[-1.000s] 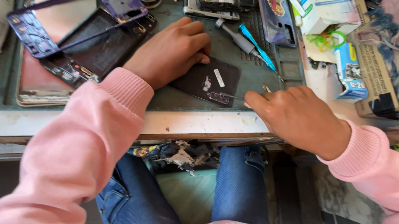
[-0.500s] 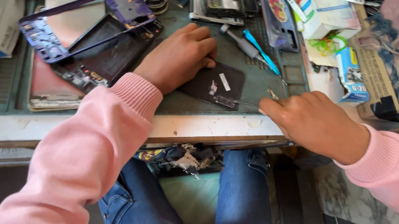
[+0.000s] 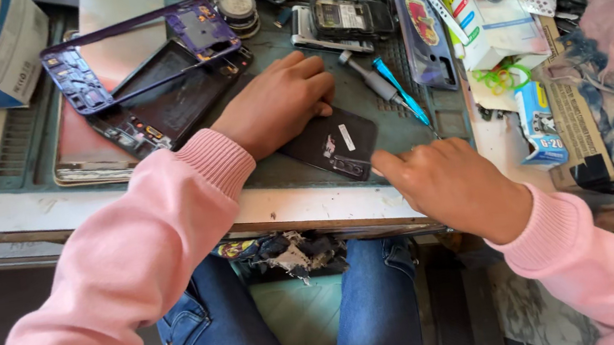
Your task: The person disassembles a smartphone at a repair bench, using a small pry tool to separate internal components and removing the back cover.
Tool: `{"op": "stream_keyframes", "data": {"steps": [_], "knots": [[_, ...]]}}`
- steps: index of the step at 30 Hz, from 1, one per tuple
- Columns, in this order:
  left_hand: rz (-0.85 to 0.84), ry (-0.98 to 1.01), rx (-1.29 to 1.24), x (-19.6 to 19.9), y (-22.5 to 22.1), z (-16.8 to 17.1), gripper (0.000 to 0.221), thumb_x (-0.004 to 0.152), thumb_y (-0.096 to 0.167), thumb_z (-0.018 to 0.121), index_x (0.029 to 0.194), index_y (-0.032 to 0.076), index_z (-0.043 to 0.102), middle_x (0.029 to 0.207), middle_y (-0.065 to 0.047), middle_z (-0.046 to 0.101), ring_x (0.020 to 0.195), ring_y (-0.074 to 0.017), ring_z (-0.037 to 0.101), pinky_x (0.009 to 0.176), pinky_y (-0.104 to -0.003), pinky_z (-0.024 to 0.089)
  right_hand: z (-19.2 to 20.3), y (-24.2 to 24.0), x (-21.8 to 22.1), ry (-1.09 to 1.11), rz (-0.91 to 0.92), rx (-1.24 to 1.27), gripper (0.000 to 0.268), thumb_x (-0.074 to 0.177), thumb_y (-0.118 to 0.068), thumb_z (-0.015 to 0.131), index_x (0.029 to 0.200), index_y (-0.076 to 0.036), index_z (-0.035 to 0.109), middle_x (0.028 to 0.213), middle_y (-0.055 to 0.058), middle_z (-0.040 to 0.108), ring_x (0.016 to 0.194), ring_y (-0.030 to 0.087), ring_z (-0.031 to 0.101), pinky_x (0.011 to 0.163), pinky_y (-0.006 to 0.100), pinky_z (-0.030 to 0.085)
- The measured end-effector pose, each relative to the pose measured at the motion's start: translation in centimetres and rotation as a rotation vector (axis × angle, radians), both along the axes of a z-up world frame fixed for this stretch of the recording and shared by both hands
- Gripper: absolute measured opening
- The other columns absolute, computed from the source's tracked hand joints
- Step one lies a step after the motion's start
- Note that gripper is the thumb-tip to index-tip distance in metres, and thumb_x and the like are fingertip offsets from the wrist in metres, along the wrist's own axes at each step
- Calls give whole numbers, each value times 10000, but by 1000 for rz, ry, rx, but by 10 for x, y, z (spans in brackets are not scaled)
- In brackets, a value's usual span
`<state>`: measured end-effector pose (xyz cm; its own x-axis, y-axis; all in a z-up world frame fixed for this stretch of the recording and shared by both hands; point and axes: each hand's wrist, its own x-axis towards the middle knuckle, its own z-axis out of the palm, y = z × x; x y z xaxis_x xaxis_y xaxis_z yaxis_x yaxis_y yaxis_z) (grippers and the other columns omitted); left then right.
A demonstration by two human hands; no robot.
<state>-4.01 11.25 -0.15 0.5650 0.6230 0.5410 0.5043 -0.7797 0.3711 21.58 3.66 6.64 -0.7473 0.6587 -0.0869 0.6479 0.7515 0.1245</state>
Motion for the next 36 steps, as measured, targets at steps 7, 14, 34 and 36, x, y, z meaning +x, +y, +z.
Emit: {"op": "stream_keyframes", "data": {"steps": [7,14,34,36], "knots": [[-14,-4,-21,-1,4,-2,174,890,192,724,914,49,628,994,-111,610,1006,-337,575,881,-440,485,-1,1,1,56,-41,-19,75,899,-171,640,916,-98,631,528,140,622,491,367,646,469,495,496],[-39,12,-3,0,8,-6,194,910,201,723,925,40,617,1009,-118,607,1004,-347,572,893,-445,483,-9,-11,7,135,-82,4,62,899,-154,639,924,-97,631,552,152,623,487,368,636,438,483,478],[35,9,52,9,-2,-2,161,888,168,713,921,48,611,1000,-113,612,1000,-340,580,897,-440,469,1,-18,5,-81,-196,30,72,873,-114,595,943,-127,603,560,140,631,552,349,679,493,486,523],[43,13,37,8,-6,-3,137,897,151,705,935,53,617,999,-107,612,1003,-333,582,894,-439,466,-2,-14,4,4,-95,92,109,841,-91,600,949,-104,592,614,145,638,572,363,671,517,495,521]]}}
